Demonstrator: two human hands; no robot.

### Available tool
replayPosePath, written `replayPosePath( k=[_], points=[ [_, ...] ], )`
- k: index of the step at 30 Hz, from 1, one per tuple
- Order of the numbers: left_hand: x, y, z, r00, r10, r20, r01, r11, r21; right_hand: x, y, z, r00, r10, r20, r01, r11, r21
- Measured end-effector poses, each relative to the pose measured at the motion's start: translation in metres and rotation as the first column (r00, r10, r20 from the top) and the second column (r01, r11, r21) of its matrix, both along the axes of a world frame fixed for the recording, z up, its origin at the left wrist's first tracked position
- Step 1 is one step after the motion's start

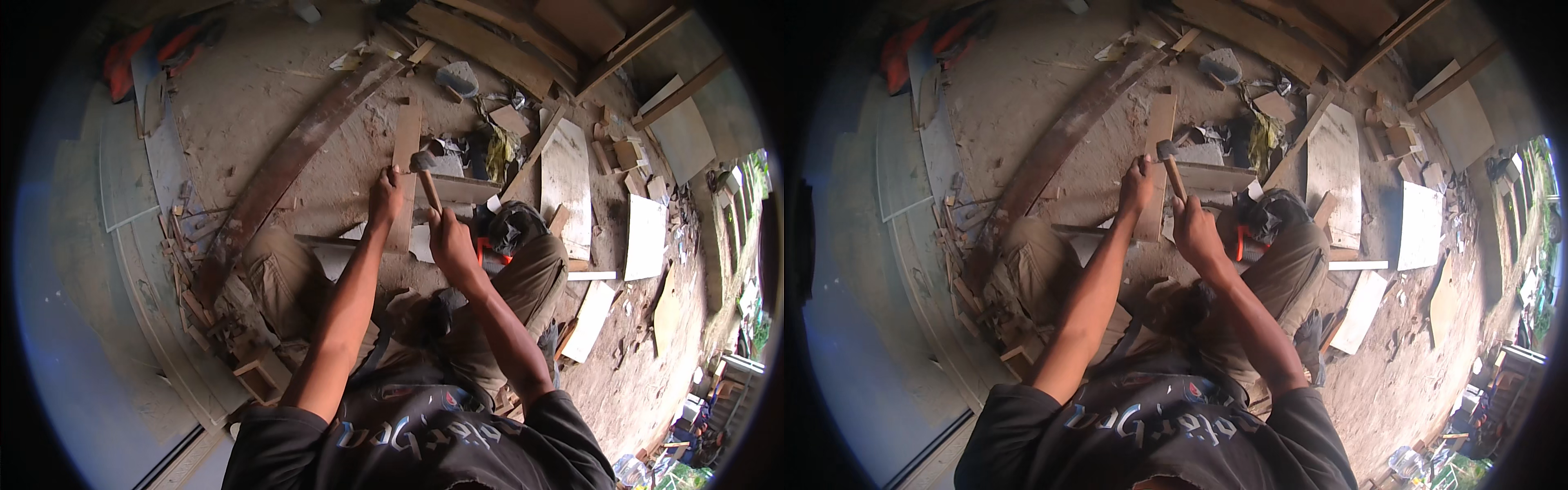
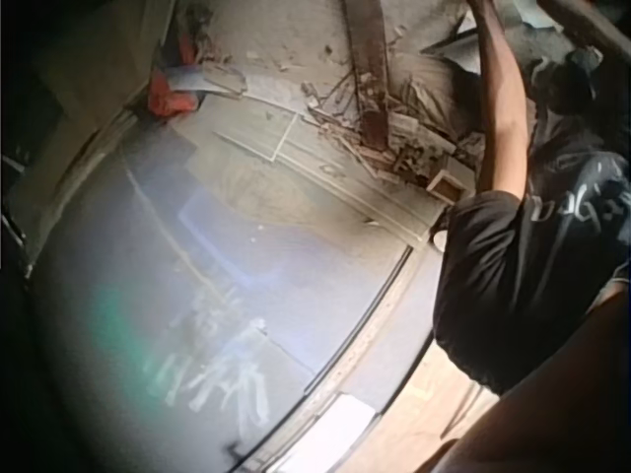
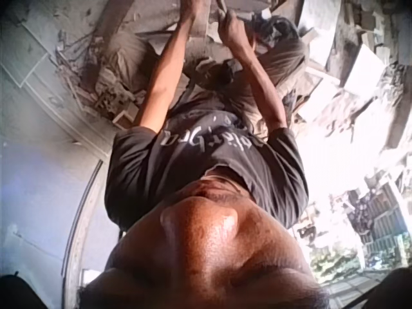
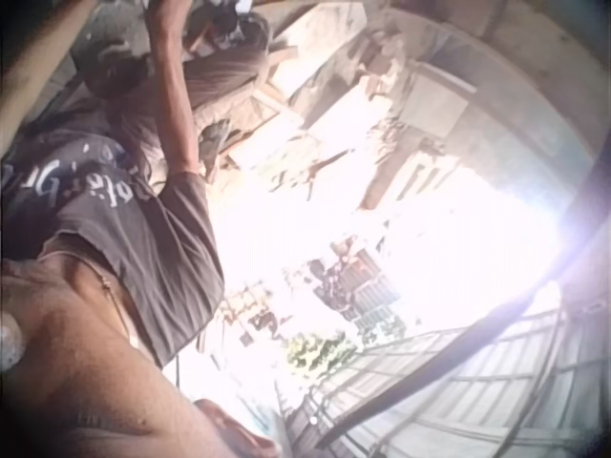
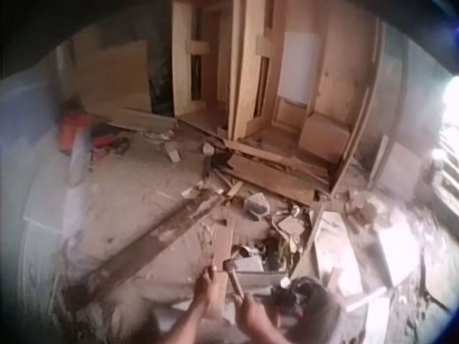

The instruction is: The person sits on the floor and assembles a small wooden structure by hammering nails into a wooden frame and attaching white panels. The person repeatedly positions the panels and hammers nails to secure them.

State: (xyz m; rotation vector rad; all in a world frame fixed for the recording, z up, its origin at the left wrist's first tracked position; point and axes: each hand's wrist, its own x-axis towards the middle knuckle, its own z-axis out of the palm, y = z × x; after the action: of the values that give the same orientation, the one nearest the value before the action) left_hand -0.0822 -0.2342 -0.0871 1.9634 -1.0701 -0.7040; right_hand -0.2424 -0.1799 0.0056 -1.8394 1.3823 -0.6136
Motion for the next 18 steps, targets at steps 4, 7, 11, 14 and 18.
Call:
replayPosePath(
  k=[4,7,11,14,18],
  points=[
    [0.004,0.002,-0.001,0.999,0.008,-0.035,-0.009,1.0,-0.016,0.009,0.001,0.056,0.992,-0.031,0.119,0.04,0.996,-0.078],
    [0.002,0.001,0.0,0.999,0.005,-0.044,-0.005,1.0,-0.006,0.014,0.002,0.074,0.972,-0.021,0.235,0.053,0.99,-0.132],
    [-0.001,0.0,0.001,0.998,0.003,-0.067,-0.003,1.0,0.005,0.013,-0.002,0.025,0.992,-0.018,0.126,0.029,0.996,-0.082],
    [0.002,-0.005,0.004,0.995,-0.001,-0.105,0.006,0.999,0.04,-0.004,0.006,-0.015,0.998,-0.009,-0.058,0.008,1.0,-0.016],
    [0.003,-0.002,0.0,0.998,0.001,-0.063,0.0,1.0,0.019,-0.004,0.027,0.008,0.999,-0.051,0.006,0.051,0.997,0.056]
  ],
)
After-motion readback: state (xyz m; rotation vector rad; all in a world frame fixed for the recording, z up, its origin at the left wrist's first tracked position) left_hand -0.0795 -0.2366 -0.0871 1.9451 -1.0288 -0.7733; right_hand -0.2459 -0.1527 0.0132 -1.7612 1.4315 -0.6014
